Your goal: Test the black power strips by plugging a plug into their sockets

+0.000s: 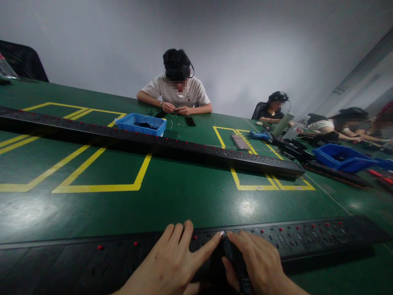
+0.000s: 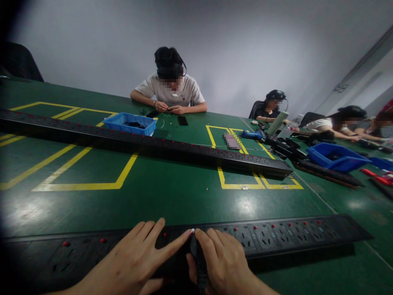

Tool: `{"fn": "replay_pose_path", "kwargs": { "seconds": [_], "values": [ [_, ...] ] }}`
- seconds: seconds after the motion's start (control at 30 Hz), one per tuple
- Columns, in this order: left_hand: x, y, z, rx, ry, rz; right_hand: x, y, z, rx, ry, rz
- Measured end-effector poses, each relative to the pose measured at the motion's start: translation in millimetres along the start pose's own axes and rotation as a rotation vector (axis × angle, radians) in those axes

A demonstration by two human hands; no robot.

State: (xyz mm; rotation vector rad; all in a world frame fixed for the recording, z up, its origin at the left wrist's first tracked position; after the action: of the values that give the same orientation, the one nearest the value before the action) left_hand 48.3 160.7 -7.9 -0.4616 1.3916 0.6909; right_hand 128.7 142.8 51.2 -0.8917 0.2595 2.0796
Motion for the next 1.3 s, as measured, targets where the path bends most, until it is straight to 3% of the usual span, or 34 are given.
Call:
{"fn": "replay_pose_path", "kwargs": {
  "seconds": [0.47,0.67,1.3],
  "values": [
    [-5.1,2.2,-0.4,-0.054,-0.021,0.039,0.7,-0.7,2.2,0.014,0.011,0.055],
    [-0.4,-0.8,-0.5,0.01,-0.009,-0.016,2.9,-0.6,1.3,0.015,0.025,0.047],
    [-1.6,1.5,-1.8,-0.017,-0.027,-0.027,2.7,-0.4,0.4,0.02,0.04,0.046]
  ]
}}
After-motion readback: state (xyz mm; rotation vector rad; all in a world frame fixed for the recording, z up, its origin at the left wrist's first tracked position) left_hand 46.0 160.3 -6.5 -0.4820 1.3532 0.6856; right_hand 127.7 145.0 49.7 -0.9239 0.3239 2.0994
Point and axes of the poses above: each hand's wrist, its own z-axis towards the middle knuckle, its own x-axis out of the palm, y = z × x, the point moved 10 cm from there along z, towards the middle knuckle, and after that the axes turned 10 degrees about -y, right-handed, at the moved point
